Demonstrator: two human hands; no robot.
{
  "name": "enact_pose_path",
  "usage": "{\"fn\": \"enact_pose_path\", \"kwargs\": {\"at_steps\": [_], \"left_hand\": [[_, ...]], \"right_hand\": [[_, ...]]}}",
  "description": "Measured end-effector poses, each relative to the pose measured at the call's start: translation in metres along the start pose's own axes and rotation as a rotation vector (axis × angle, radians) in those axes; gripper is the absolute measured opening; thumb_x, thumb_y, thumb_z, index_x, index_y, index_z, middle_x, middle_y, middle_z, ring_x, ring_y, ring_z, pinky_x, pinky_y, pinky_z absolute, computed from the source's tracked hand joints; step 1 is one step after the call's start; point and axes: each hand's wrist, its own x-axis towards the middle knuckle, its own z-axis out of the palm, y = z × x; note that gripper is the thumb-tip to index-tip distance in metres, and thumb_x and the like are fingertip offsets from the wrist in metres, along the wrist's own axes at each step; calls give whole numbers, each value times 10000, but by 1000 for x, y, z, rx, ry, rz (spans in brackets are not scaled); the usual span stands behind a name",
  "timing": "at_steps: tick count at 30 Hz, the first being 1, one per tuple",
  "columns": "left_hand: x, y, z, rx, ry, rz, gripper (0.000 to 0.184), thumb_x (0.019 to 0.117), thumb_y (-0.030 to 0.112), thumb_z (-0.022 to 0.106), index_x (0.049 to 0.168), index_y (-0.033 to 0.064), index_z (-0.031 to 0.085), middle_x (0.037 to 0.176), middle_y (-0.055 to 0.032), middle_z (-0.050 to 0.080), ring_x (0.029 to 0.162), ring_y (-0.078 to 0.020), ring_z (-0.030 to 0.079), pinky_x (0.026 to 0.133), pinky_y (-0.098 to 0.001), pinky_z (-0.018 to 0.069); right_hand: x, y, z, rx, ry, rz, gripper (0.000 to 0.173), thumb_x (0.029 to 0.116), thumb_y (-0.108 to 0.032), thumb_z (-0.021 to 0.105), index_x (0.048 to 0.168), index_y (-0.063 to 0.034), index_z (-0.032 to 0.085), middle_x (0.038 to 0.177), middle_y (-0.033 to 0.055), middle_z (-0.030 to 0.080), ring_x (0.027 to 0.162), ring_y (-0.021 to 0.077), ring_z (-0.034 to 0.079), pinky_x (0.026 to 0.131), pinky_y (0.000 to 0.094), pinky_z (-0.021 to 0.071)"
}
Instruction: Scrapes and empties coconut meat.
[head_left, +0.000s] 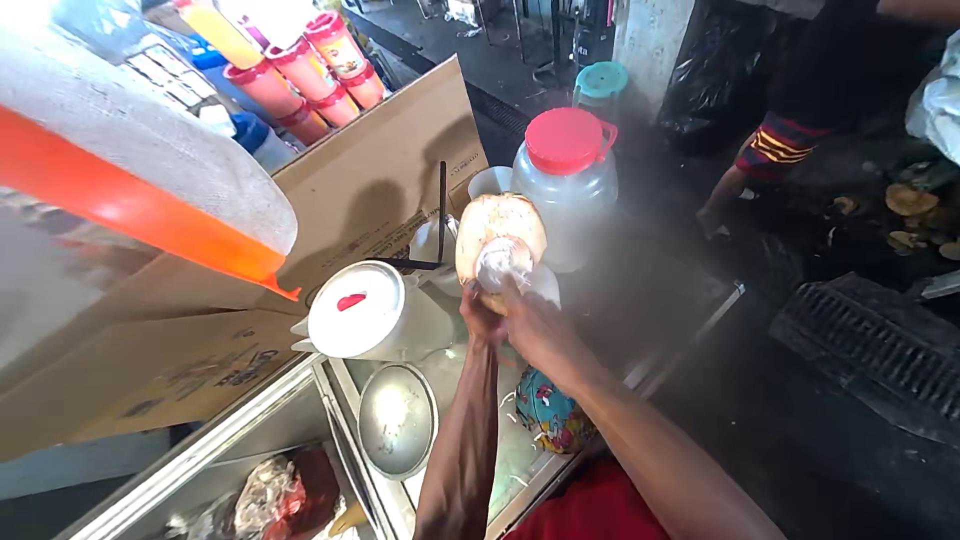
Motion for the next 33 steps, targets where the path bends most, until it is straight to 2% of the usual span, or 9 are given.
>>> {"fn": "enact_pose_path", "kwargs": {"at_steps": [4, 7, 10, 13, 16, 19, 22, 28, 33], "left_hand": [[1, -5, -21, 22, 11, -30, 331, 767, 340, 739, 1026, 171, 620, 853, -25, 723, 789, -135, 718, 690, -360, 616], [16, -10, -34, 101, 10, -16, 591, 786, 376, 730, 1296, 180, 505, 1014, -30, 703, 920, -148, 701, 781, -395, 606], [23, -3, -33, 130, 43, -7, 670, 824, 351, 665, 1409, 171, 395, 1097, -53, 670, 969, -172, 685, 803, -415, 600], [16, -2, -24, 84, 28, 20, 699, 805, 323, 677, 1406, 141, 371, 1093, -64, 674, 965, -165, 691, 803, -405, 606], [8, 2, -11, 172, 13, 24, 679, 821, 297, 607, 1412, 105, 333, 1034, -28, 674, 909, -102, 694, 784, -335, 611], [13, -1, -24, 271, -17, 48, 918, 714, 418, 766, 1441, 83, 319, 1020, 1, 679, 879, -84, 695, 756, -330, 612], [18, -6, -34, 292, -19, 48, 1157, 643, 474, 842, 1564, 120, 237, 1198, -65, 655, 996, -148, 691, 828, -402, 610], [15, -2, -16, 313, -18, 96, 1100, 685, 437, 790, 1573, 120, 223, 1246, -70, 638, 1042, -136, 675, 871, -379, 597], [20, -1, -25, 386, -11, 149, 1142, 662, 478, 815, 1571, 97, 238, 1223, -41, 637, 991, -94, 672, 819, -337, 599]], "right_hand": [[-20, -1, -9, -156, -169, -11, 547, 1035, -108, 487, 1567, -80, 362, 1186, 231, 665, 1087, 405, 677, 867, 549, 564], [-26, 6, -19, -181, -221, 25, 450, 1040, -126, 474, 1489, -86, 466, 1204, 218, 663, 1107, 406, 668, 861, 570, 557], [-25, 4, -27, -138, -133, 52, 533, 1042, -127, 465, 1570, -143, 390, 1174, 201, 679, 1088, 394, 676, 859, 555, 562], [-7, -2, -24, -2, -30, 53, 544, 1065, -180, 438, 1599, -213, 341, 1201, 181, 681, 1100, 370, 678, 894, 549, 561], [1, -7, 0, 13, 0, 55, 620, 1033, -149, 495, 1621, -169, 300, 1206, 220, 667, 1079, 399, 681, 878, 562, 568], [-14, -1, 3, -109, -113, 42, 608, 1038, -130, 473, 1619, -117, 293, 1172, 234, 667, 1071, 405, 680, 869, 547, 566], [-23, 6, -14, -166, -204, 50, 493, 1025, -128, 495, 1514, -116, 432, 1152, 216, 678, 1084, 403, 678, 852, 572, 562], [-4, -5, -8, -101, 17, 82, 640, 1035, -133, 477, 1638, -177, 265, 1226, 219, 649, 1054, 391, 685, 844, 534, 575], [-21, -1, -9, -167, -165, 42, 580, 1033, -132, 492, 1591, -123, 337, 1148, 223, 678, 1064, 407, 685, 856, 557, 567]]}}
